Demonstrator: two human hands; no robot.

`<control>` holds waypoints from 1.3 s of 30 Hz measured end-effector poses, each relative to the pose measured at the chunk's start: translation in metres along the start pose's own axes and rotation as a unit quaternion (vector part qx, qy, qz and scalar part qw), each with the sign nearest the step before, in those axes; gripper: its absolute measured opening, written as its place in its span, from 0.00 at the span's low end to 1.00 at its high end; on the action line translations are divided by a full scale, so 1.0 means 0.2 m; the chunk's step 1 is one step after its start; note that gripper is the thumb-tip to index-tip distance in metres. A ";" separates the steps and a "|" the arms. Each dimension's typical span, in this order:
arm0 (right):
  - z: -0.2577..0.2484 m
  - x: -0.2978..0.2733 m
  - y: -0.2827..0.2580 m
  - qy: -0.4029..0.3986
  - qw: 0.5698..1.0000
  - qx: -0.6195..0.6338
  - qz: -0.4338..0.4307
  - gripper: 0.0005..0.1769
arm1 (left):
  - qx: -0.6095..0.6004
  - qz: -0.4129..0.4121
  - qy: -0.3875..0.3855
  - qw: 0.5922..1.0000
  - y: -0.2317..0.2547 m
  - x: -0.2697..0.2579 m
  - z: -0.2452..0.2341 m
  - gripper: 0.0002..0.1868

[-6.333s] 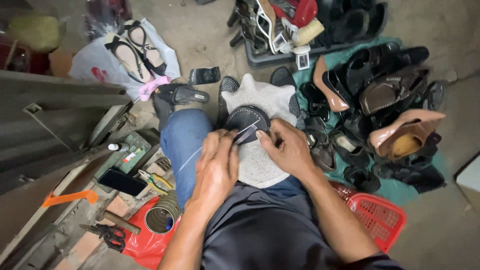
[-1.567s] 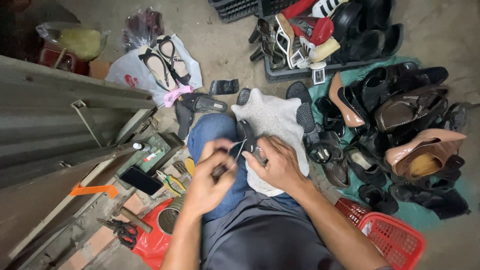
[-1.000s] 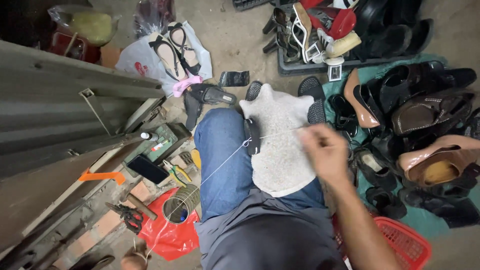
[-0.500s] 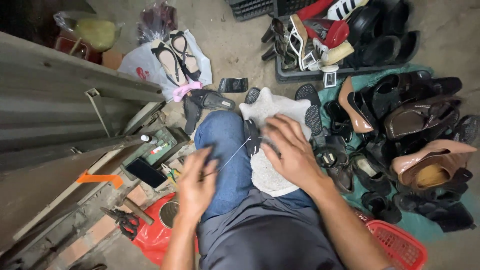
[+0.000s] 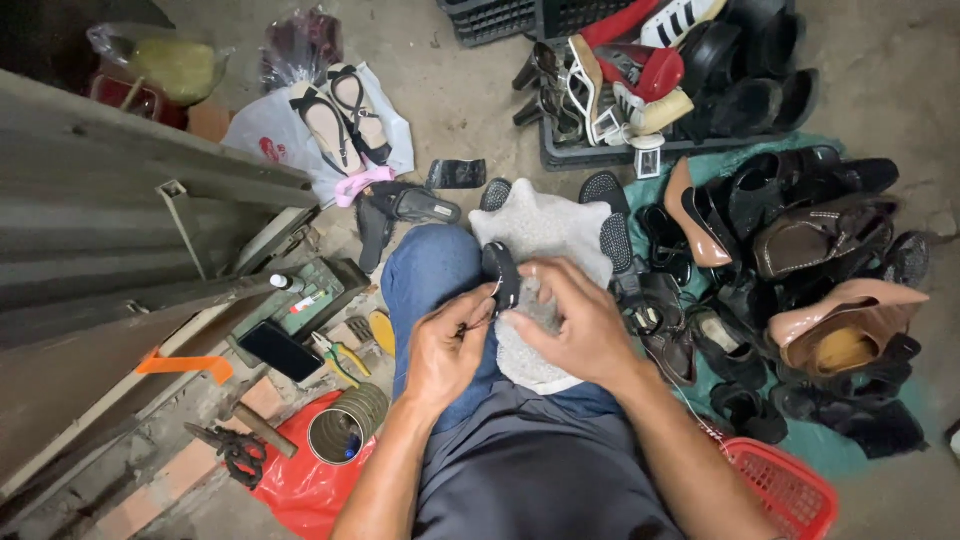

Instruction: Hand-stitching a shoe sole to the upper part of a shoe using a needle and thread.

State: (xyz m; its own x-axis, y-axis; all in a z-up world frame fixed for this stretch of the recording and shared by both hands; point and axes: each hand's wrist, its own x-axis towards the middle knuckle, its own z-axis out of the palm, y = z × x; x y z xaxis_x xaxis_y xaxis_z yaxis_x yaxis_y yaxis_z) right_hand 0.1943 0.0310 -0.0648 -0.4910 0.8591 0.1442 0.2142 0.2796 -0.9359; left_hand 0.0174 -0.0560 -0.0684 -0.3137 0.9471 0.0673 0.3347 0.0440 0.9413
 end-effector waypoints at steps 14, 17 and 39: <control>0.10 -0.02 0.03 0.082 0.932 -0.337 -0.107 0.19 | 0.065 0.063 -0.016 0.996 0.05 0.07 0.07 0.13; 0.10 -0.02 0.01 0.082 0.938 -0.329 -0.077 0.18 | 0.065 0.050 -0.029 0.996 0.13 0.08 0.06 0.13; -0.12 -0.05 0.03 0.019 0.976 -0.123 0.180 0.18 | 0.225 0.112 -0.111 0.962 0.22 0.10 0.06 0.17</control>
State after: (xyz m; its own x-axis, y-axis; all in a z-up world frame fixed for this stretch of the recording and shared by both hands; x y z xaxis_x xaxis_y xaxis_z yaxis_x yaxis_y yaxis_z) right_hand 0.2210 0.0349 -0.0640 -0.3162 0.9345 -0.1634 0.5658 0.0476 -0.8231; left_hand 0.0356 -0.0315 -0.0296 -0.0083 0.9910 0.1334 0.7376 -0.0840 0.6699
